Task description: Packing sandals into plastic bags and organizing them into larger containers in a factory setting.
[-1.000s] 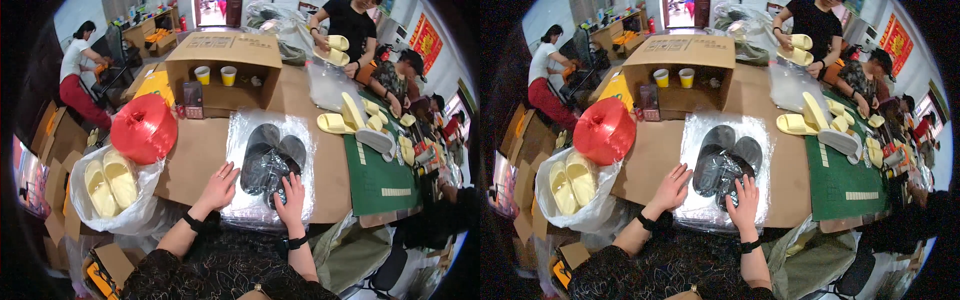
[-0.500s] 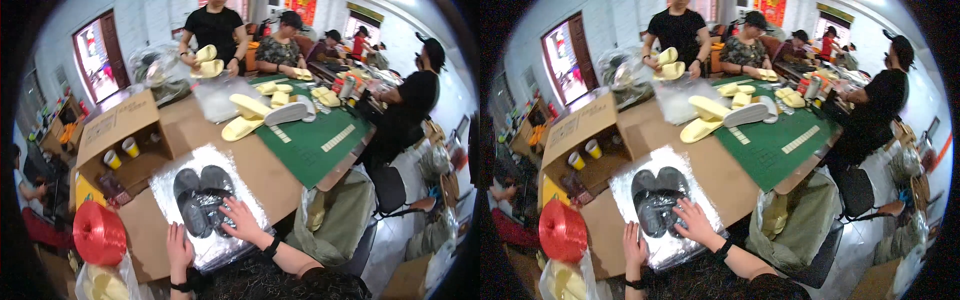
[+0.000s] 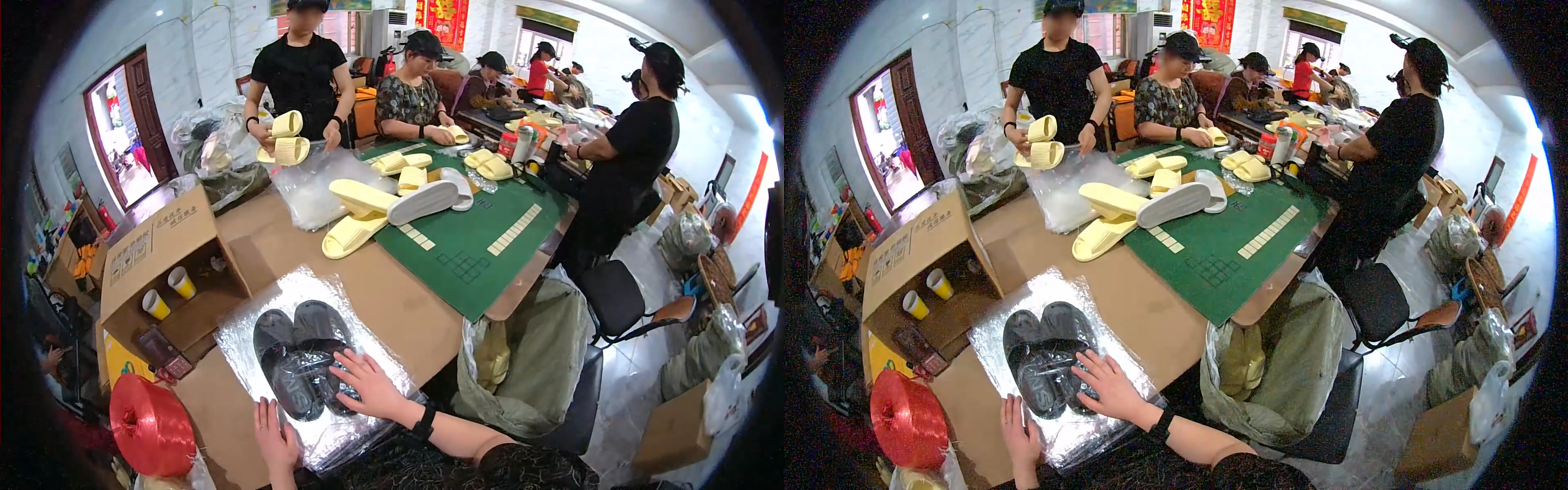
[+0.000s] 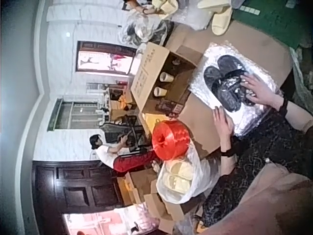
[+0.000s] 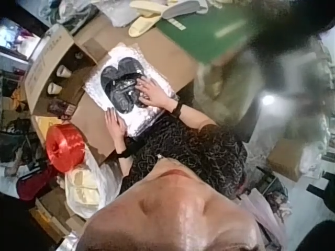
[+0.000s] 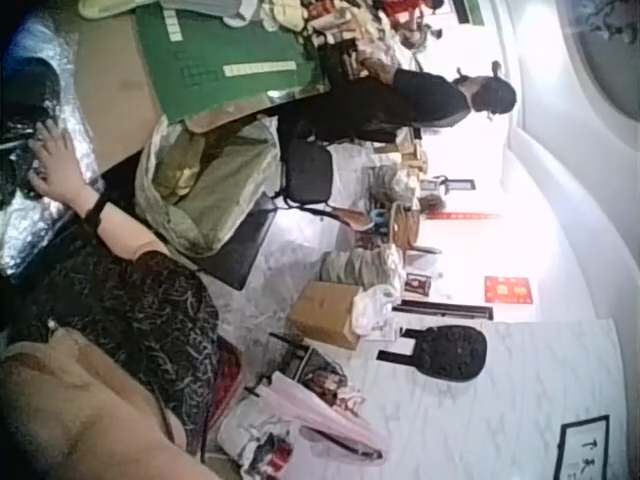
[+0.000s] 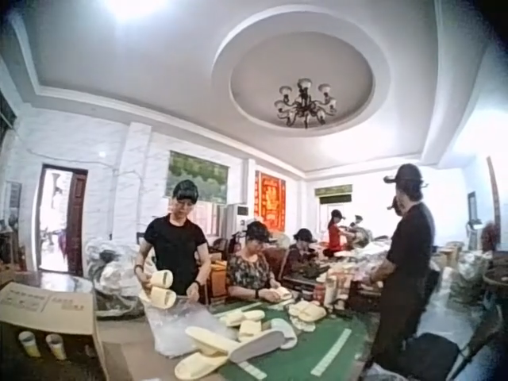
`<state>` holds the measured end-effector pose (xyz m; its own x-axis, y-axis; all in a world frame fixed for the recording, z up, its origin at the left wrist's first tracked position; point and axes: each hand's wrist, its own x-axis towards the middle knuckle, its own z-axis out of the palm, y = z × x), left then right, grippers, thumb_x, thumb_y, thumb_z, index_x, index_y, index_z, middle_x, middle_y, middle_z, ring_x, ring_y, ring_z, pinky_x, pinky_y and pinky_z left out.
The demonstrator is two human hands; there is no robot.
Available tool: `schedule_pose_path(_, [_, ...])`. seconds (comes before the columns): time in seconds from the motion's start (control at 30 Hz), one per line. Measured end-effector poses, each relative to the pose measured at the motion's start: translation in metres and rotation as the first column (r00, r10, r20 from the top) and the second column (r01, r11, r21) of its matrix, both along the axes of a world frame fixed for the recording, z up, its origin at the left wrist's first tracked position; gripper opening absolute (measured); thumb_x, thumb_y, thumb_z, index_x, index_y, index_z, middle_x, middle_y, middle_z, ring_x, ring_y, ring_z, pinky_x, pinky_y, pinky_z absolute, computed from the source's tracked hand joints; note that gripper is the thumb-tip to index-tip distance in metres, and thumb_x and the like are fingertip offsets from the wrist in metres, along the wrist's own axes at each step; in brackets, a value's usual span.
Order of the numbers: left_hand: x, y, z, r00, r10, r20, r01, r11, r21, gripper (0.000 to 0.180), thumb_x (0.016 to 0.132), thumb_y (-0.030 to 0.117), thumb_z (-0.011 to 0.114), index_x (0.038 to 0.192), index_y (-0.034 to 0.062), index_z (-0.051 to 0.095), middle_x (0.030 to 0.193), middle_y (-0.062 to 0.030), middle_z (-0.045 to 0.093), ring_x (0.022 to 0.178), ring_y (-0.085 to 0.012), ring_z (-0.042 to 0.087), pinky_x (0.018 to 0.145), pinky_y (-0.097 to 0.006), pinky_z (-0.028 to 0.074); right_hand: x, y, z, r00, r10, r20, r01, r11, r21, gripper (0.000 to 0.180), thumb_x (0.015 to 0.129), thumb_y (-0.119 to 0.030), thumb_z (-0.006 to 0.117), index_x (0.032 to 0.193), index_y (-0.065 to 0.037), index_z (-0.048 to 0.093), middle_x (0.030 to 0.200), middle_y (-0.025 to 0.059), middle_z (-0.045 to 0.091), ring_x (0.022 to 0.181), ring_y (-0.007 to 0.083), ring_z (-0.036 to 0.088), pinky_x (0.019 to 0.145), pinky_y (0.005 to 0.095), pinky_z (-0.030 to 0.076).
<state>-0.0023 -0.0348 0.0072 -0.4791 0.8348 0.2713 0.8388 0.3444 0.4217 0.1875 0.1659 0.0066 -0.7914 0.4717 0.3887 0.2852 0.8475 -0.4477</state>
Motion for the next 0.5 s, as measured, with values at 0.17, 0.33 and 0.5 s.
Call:
schedule_pose_path(0.17, [0.0000, 0.0007, -0.0015, 1.000, -0.001, -0.023, 0.001, 1.000, 0.007, 0.051, 0.081, 0.014, 0.051, 0.130, -0.0038, 0.048, 0.140, -0.0272, 0.042, 0.133, -0.0440, 0.034, 0.109, -0.052, 0.028, 0.0007, 0.0002, 0.0014, 1.000, -0.004, 0.007, 0.004, 1.000, 0.010, 0.054, 0.089, -0.036, 0.055, 0.135, -0.008, 0.047, 0.151, 0.0141, 0.031, 0.141, 0.0311, 0.025, 0.111, 0.0521, 0.023])
schedule_pose_path(0.33, [-0.0009, 0.0007, -0.0001, 1.000, 0.002, -0.015, -0.002, 1.000, 0.006, 0.052, 0.081, 0.013, 0.052, 0.130, -0.0039, 0.048, 0.140, -0.0270, 0.042, 0.132, -0.0439, 0.035, 0.109, -0.052, 0.028, -0.0016, 0.0007, 0.0015, 1.000, -0.002, 0.003, 0.002, 1.000, 0.001, 0.054, 0.089, -0.036, 0.055, 0.134, -0.008, 0.048, 0.150, 0.0141, 0.033, 0.140, 0.0311, 0.026, 0.111, 0.0521, 0.023])
schedule_pose_path(0.5, [0.0010, 0.0021, 0.0030, 1.000, 0.021, -0.011, -0.021, 1.000, 0.000, 0.051, 0.081, 0.012, 0.051, 0.130, -0.0029, 0.049, 0.140, -0.0258, 0.042, 0.133, -0.0430, 0.035, 0.109, -0.052, 0.028, -0.0019, 0.0010, 0.0016, 1.000, -0.001, -0.017, 0.001, 1.000, 0.008, 0.054, 0.089, -0.036, 0.055, 0.134, -0.007, 0.048, 0.149, 0.0144, 0.035, 0.140, 0.0312, 0.027, 0.111, 0.0523, 0.024])
